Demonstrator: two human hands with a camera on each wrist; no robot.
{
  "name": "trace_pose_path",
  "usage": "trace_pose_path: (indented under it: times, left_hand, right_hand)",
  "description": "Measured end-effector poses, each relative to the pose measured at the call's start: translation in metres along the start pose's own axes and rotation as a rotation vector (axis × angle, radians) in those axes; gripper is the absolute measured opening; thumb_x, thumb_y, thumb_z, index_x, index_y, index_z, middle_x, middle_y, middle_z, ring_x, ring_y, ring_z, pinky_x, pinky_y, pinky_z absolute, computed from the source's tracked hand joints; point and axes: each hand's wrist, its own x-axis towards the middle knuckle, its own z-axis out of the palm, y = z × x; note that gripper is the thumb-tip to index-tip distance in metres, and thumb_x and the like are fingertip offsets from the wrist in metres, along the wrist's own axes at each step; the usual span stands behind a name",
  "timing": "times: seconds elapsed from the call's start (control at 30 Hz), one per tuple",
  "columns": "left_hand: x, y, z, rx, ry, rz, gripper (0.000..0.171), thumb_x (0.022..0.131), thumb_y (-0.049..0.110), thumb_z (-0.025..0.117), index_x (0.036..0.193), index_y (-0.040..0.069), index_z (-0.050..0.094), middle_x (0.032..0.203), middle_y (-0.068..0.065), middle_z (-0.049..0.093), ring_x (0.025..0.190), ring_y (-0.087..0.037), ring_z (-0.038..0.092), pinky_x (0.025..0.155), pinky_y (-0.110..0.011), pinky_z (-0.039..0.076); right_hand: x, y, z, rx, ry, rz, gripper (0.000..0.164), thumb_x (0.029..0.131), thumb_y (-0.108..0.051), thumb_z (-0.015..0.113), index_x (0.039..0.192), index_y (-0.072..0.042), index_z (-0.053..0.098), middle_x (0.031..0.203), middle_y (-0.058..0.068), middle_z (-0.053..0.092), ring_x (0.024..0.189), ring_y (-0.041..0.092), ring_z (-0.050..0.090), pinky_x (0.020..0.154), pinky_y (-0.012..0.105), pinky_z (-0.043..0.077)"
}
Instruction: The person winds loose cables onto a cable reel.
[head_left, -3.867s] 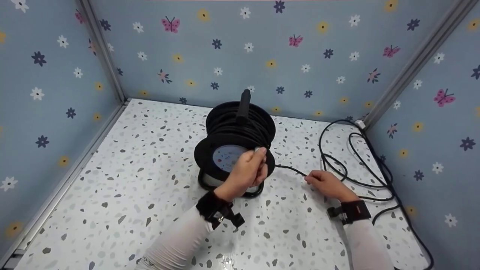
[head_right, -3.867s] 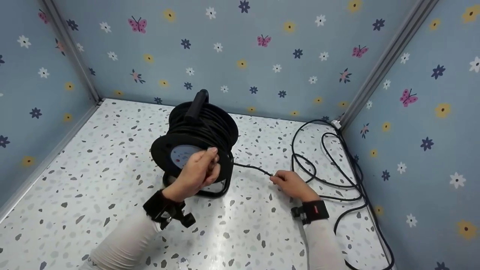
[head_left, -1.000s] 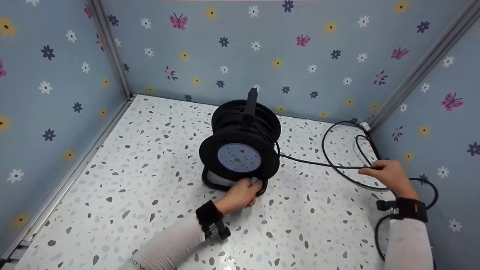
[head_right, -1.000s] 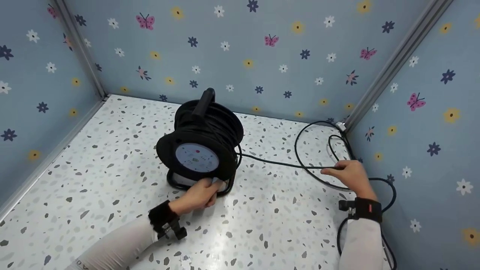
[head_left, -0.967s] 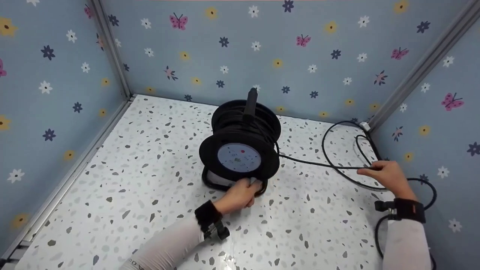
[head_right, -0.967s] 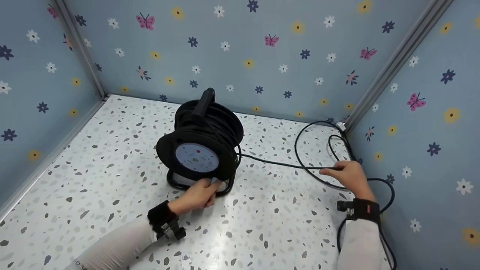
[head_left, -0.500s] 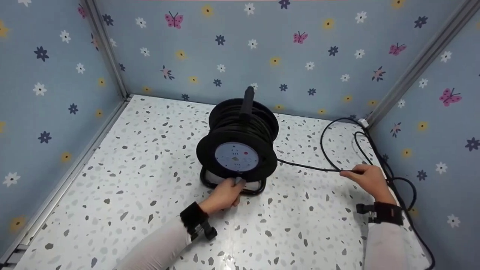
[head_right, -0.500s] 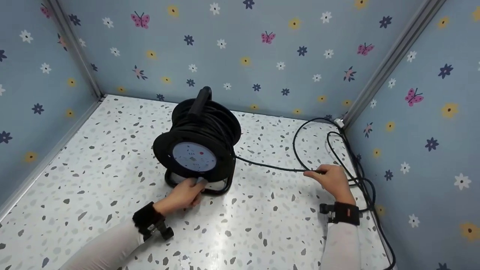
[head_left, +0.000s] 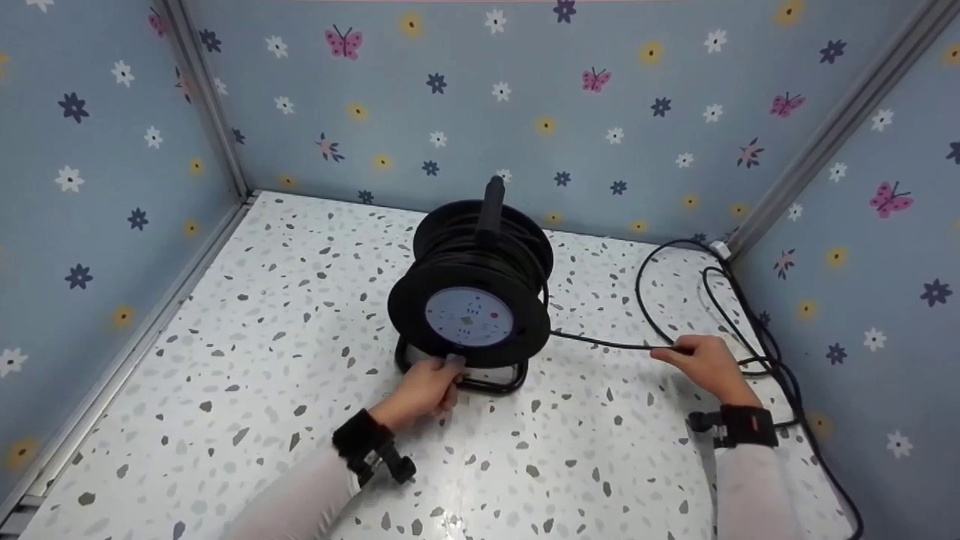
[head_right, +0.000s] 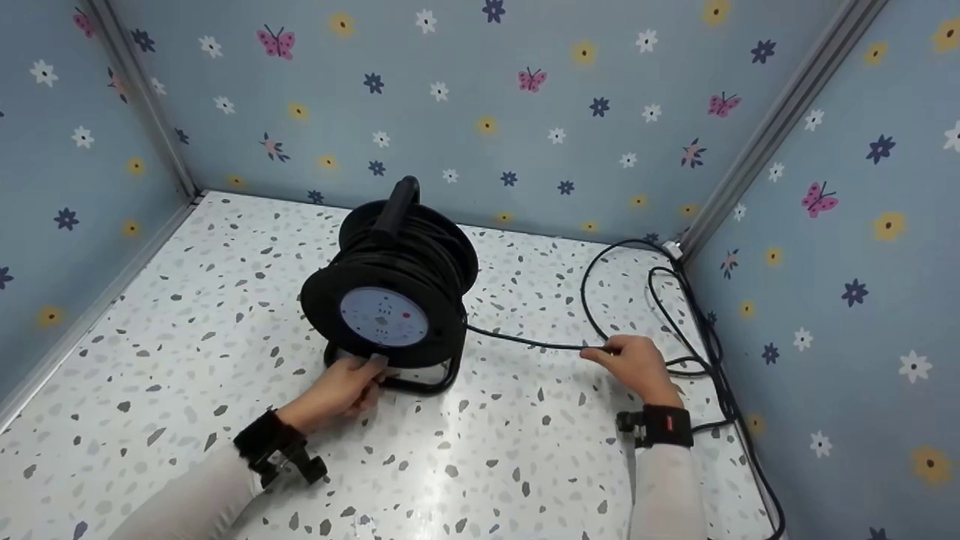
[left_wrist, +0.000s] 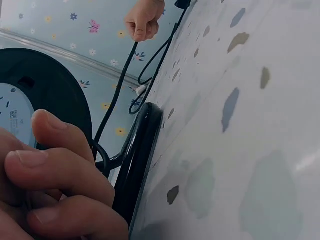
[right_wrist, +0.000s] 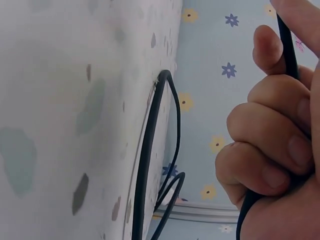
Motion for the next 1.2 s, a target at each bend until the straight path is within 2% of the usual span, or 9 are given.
trace_pose_path:
  times: [0.23, 0.33, 0.47, 0.6, 0.7, 0.9, 1.07, 1.2]
  left_hand:
    - [-0.003, -0.001, -0.018, -0.106, -0.032, 0.013, 0.049, 0.118, 0.04, 0.053, 0.103, -0.006, 0.066, 0.06, 0.002, 0.058, 0.042, -0.006, 0.039, 0.039, -0.021, 0.029]
    - [-0.004, -0.002, -0.024, -0.157, -0.051, -0.006, 0.049, 0.117, 0.039, 0.055, 0.105, -0.007, 0.065, 0.06, 0.002, 0.058, 0.04, -0.005, 0.038, 0.037, -0.021, 0.029]
    - [-0.006, -0.003, -0.031, -0.218, -0.054, -0.034, 0.046, 0.116, 0.037, 0.056, 0.105, -0.007, 0.065, 0.06, 0.002, 0.057, 0.039, -0.005, 0.037, 0.037, -0.021, 0.028]
    - [-0.007, -0.003, -0.037, -0.258, -0.059, -0.027, 0.044, 0.117, 0.037, 0.056, 0.107, -0.006, 0.062, 0.06, 0.003, 0.054, 0.039, -0.005, 0.034, 0.037, -0.021, 0.027]
    - [-0.008, -0.001, -0.043, -0.271, -0.059, -0.024, 0.044, 0.117, 0.038, 0.057, 0.108, -0.004, 0.06, 0.06, 0.003, 0.054, 0.041, -0.005, 0.035, 0.038, -0.021, 0.027]
    - [-0.012, 0.004, -0.055, -0.303, -0.059, -0.015, 0.045, 0.117, 0.041, 0.056, 0.105, -0.003, 0.06, 0.06, 0.003, 0.053, 0.042, -0.005, 0.035, 0.039, -0.021, 0.027]
    - [-0.014, 0.009, -0.063, -0.291, -0.043, -0.028, 0.048, 0.116, 0.044, 0.057, 0.104, -0.002, 0.061, 0.061, 0.004, 0.054, 0.041, -0.005, 0.036, 0.039, -0.021, 0.027]
    - [-0.016, 0.013, -0.066, -0.343, -0.027, -0.039, 0.043, 0.116, 0.041, 0.057, 0.103, 0.001, 0.061, 0.06, 0.004, 0.051, 0.042, -0.006, 0.035, 0.041, -0.021, 0.028]
  right_hand:
    - [0.008, -0.01, 0.008, -0.044, -0.055, -0.011, 0.049, 0.099, -0.056, 0.082, 0.083, -0.01, 0.073, 0.068, -0.002, 0.056, 0.063, 0.021, 0.05, 0.064, 0.035, 0.039]
    - [0.009, -0.012, 0.013, -0.04, -0.089, 0.003, 0.047, 0.1, -0.056, 0.081, 0.089, -0.011, 0.078, 0.071, -0.001, 0.061, 0.065, 0.021, 0.053, 0.065, 0.036, 0.042]
    - [0.01, -0.015, 0.022, -0.027, -0.123, 0.017, 0.046, 0.101, -0.057, 0.08, 0.09, -0.013, 0.075, 0.073, -0.002, 0.06, 0.066, 0.02, 0.053, 0.064, 0.035, 0.043]
    - [0.01, -0.018, 0.029, -0.014, -0.144, 0.012, 0.046, 0.103, -0.056, 0.078, 0.085, -0.015, 0.069, 0.07, -0.003, 0.053, 0.064, 0.02, 0.049, 0.063, 0.035, 0.04]
    - [0.01, -0.022, 0.034, -0.015, -0.17, 0.005, 0.048, 0.104, -0.058, 0.075, 0.083, -0.016, 0.067, 0.068, -0.003, 0.05, 0.061, 0.02, 0.048, 0.06, 0.034, 0.04]
    - [0.012, -0.03, 0.042, -0.048, -0.216, -0.01, 0.049, 0.107, -0.061, 0.069, 0.084, -0.018, 0.07, 0.065, -0.004, 0.054, 0.058, 0.018, 0.05, 0.056, 0.034, 0.041]
    - [0.012, -0.039, 0.047, -0.052, -0.228, -0.038, 0.048, 0.109, -0.057, 0.068, 0.077, -0.021, 0.063, 0.063, -0.007, 0.049, 0.056, 0.016, 0.05, 0.055, 0.033, 0.041]
    - [0.011, -0.046, 0.05, -0.036, -0.253, -0.038, 0.049, 0.109, -0.056, 0.068, 0.076, -0.021, 0.059, 0.064, -0.008, 0.046, 0.053, 0.016, 0.052, 0.054, 0.034, 0.045]
